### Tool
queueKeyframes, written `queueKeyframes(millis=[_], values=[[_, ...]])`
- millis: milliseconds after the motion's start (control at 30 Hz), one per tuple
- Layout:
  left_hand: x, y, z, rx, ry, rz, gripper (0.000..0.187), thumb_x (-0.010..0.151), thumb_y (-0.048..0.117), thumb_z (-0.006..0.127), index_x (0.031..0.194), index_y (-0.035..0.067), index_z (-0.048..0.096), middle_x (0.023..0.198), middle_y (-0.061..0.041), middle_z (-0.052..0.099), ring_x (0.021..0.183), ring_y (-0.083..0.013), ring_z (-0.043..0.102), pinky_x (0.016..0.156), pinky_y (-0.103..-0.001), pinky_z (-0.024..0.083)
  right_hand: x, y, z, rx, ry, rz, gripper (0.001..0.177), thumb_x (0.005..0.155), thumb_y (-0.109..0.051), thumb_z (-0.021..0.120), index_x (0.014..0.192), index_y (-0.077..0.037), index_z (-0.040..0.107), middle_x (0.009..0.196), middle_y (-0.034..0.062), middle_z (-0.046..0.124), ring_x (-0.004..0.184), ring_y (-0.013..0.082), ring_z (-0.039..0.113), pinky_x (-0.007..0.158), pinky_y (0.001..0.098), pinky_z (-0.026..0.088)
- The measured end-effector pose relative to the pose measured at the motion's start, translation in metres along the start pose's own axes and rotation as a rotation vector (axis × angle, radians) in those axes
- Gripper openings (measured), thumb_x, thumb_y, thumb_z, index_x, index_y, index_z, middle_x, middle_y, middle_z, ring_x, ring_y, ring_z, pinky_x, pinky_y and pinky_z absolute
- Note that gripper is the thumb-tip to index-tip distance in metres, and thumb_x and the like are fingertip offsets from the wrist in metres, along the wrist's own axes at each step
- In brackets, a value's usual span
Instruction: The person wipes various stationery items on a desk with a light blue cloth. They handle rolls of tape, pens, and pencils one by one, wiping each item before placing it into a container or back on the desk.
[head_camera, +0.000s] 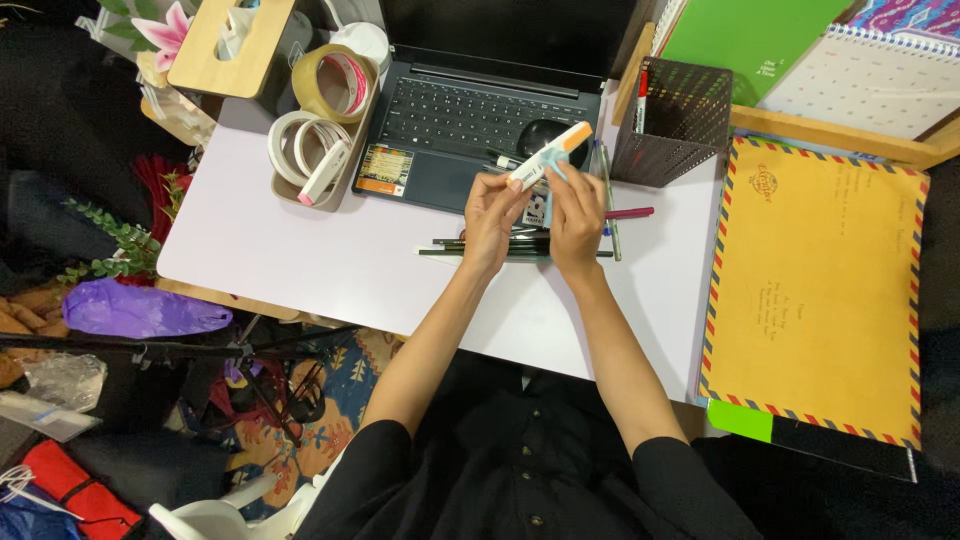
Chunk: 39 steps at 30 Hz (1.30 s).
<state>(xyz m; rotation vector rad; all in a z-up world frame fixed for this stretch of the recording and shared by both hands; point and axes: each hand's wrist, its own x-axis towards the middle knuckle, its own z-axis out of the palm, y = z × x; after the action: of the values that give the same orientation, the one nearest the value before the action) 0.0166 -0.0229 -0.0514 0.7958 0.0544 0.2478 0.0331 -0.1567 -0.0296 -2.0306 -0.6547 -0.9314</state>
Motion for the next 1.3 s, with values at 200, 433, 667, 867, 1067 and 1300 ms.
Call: queueKeyframes(millis=[200, 433, 667, 867, 1067, 1300], values=[[0.004, 0.007, -0.011, 0.072, 0.024, 0.067, 0.016, 0.103, 0.007, 0.065, 0.116, 0.003, 0.058, 0.111, -0.012, 0.070, 0.101, -0.0137, 0.067, 0.095, -0.032, 0.052, -0.004, -0.011, 0.008, 0.106, -0.082, -0.076, 0.034, 0.096, 0.007, 0.068, 0.129, -0.001, 0.068, 0.127, 0.0112, 0.069, 0.111, 0.0307, 0.062, 0.095, 0.0392, 0.053], [-0.002, 0.016, -0.017, 0.157, 0.049, 0.008, 0.026, 0.101, 0.009, 0.065, 0.124, -0.002, 0.061, 0.110, -0.013, 0.072, 0.103, -0.0164, 0.070, 0.097, -0.031, 0.058, 0.001, 0.000, 0.002, -0.054, 0.031, -0.007, 0.032, 0.097, 0.008, 0.068, 0.128, -0.002, 0.068, 0.127, 0.0120, 0.071, 0.111, 0.0307, 0.062, 0.095, 0.0407, 0.053], [-0.004, 0.008, -0.019, 0.080, 0.014, -0.020, 0.015, 0.100, 0.004, 0.070, 0.111, 0.001, 0.061, 0.106, -0.013, 0.071, 0.096, -0.0157, 0.070, 0.089, -0.031, 0.059, -0.003, -0.013, 0.007, 0.096, -0.015, -0.134, 0.032, 0.093, 0.011, 0.068, 0.123, 0.000, 0.071, 0.124, 0.0126, 0.071, 0.110, 0.0304, 0.064, 0.095, 0.0398, 0.054], [-0.023, 0.022, -0.022, 0.267, -0.109, -0.238, 0.015, 0.091, -0.001, 0.074, 0.101, 0.002, 0.063, 0.106, -0.015, 0.074, 0.093, -0.0156, 0.073, 0.084, -0.028, 0.060, 0.008, 0.003, -0.007, 0.027, 0.128, -0.014, 0.031, 0.095, 0.012, 0.067, 0.123, -0.001, 0.072, 0.126, 0.0128, 0.072, 0.111, 0.0305, 0.063, 0.097, 0.0397, 0.051], [-0.025, 0.026, -0.013, 0.324, -0.151, -0.189, 0.016, 0.089, -0.004, 0.075, 0.100, 0.001, 0.064, 0.105, -0.016, 0.074, 0.096, -0.0165, 0.073, 0.089, -0.029, 0.061, 0.008, 0.011, -0.009, 0.020, 0.148, 0.053, 0.029, 0.097, 0.011, 0.065, 0.123, -0.002, 0.072, 0.128, 0.0108, 0.071, 0.113, 0.0301, 0.063, 0.098, 0.0393, 0.051], [-0.011, 0.027, -0.012, 0.500, -0.057, 0.087, 0.019, 0.088, -0.003, 0.080, 0.099, -0.001, 0.064, 0.104, -0.012, 0.073, 0.094, -0.0139, 0.070, 0.084, -0.027, 0.059, -0.001, -0.006, 0.002, 0.056, -0.065, -0.093, 0.029, 0.095, 0.009, 0.067, 0.122, -0.001, 0.073, 0.127, 0.0106, 0.070, 0.110, 0.0308, 0.062, 0.097, 0.0384, 0.052]])
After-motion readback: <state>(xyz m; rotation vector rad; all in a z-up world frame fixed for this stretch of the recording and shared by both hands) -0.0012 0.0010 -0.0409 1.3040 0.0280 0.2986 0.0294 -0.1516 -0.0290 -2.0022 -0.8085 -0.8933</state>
